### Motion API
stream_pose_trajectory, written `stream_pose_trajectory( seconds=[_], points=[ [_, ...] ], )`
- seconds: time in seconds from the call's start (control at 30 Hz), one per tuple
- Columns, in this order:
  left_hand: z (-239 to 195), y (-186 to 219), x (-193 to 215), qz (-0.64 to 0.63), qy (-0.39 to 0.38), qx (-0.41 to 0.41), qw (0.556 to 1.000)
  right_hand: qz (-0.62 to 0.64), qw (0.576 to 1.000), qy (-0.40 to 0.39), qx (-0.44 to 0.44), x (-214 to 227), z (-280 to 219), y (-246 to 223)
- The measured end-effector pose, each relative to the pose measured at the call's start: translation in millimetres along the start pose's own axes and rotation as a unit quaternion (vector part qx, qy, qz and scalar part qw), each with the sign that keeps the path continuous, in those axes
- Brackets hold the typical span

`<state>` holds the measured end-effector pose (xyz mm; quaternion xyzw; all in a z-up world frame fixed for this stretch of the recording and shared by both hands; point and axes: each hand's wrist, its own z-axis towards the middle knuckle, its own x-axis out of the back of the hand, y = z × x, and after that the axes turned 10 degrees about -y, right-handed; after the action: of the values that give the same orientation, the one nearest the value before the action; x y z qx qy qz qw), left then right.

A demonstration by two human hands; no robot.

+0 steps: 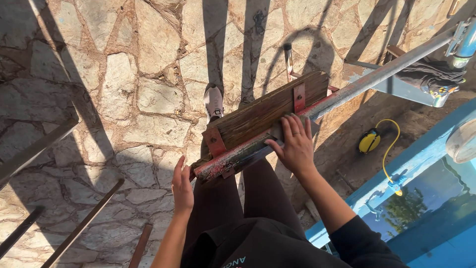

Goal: Sanding a metal pipe and a wooden base with sandpaper in an outdoor workspace

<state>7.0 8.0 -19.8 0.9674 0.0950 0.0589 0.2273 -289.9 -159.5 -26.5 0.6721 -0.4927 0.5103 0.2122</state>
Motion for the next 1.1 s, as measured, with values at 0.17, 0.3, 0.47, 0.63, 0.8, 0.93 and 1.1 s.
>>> stream_pose_trajectory(
  seconds=[0.17,0.3,0.47,0.63,0.8,0.93,1.1],
  points=[
    [3.1,-6.0,-2.2,-0.002,0.013,-0.007,1.000,0.088,0.995,-0.035,0.028,14.8,-12.3,-90.0],
    [-3.0,-1.4,-1.7,-0.009,0.017,-0.003,1.000,0.034,0.998,-0.037,0.042,5.4,-14.7,-34.4],
    [-3.0,6.8,-4.5,-0.007,0.034,-0.010,0.999,0.019,0.999,-0.030,-0.006,5.3,-10.5,-10.3],
    [-8.8,13.9,-9.6,0.001,0.042,-0.004,0.999,0.050,0.995,-0.069,0.058,6.5,-15.7,-13.9],
    [-16.9,20.3,-17.5,0.002,0.075,0.000,0.997,0.023,1.000,-0.005,-0.010,-0.9,-8.6,52.8],
    [-22.3,37.1,-26.2,0.004,0.087,0.018,0.996,0.110,0.992,-0.034,0.051,6.0,-18.2,-4.0],
    [-17.2,23.9,-29.7,0.021,0.113,0.001,0.993,0.017,1.000,0.012,-0.003,-2.0,-5.5,122.9]
  ],
)
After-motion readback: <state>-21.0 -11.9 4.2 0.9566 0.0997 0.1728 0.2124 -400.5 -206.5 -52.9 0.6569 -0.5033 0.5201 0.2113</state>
